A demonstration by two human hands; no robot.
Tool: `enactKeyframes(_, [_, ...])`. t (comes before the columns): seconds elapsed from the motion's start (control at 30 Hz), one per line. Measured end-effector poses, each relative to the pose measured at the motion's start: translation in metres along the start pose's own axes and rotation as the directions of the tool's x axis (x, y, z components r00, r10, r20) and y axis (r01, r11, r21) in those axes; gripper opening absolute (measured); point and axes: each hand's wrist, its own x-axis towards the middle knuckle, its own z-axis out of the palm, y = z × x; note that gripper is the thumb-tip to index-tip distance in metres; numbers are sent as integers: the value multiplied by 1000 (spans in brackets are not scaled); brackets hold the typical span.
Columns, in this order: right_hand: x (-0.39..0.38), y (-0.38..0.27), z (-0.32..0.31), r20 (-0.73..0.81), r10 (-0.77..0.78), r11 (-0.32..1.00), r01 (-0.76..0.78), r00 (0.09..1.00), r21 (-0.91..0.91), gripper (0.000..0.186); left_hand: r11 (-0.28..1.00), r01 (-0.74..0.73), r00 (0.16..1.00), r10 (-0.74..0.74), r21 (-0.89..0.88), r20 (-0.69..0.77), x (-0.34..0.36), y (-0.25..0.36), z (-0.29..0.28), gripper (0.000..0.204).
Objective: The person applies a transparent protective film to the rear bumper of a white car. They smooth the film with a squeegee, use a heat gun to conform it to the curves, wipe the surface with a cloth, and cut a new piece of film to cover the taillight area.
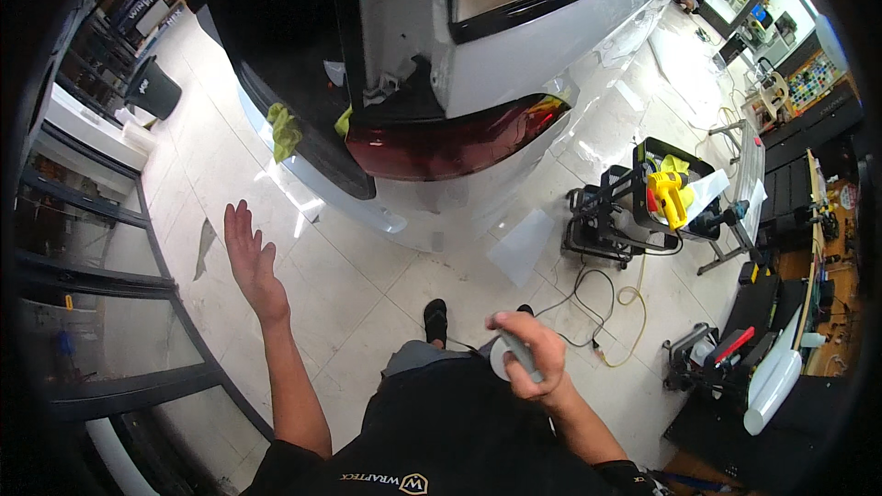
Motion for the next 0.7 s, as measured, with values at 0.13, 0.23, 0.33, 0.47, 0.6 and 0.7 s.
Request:
enactKeyframes(0.13, [5, 5, -66, 96, 40, 996, -48, 995, 81, 63, 996, -91, 995, 91, 11, -39, -13, 28, 45, 81])
enactKeyframes(0.23, [13, 2, -109, 199, -45, 994, 25, 979, 105, 62, 996, -81, 991, 76, -43, -110, -34, 52, 92, 78])
enactKeyframes(0.33, [23, 8, -147, 51, -70, 997, 68, 996, 31, 61, 988, -149, 971, 154, 41, -185, -53, 74, 120, 73])
enactKeyframes(0.47, [18, 34, -219, -1, 135, 987, -135, 991, 87, 60, 979, -196, 939, 205, 63, -276, -85, 104, 147, 65])
enactKeyframes(0.6, [27, 62, -260, -122, 129, 990, -120, 984, 81, 61, 977, -185, 934, 209, 106, -290, -113, 126, 172, 62])
enactKeyframes(0.7, [25, 59, -297, 28, 258, 946, -259, 966, 196, 60, 971, -201, 932, 230, 128, -279, -127, 140, 187, 63])
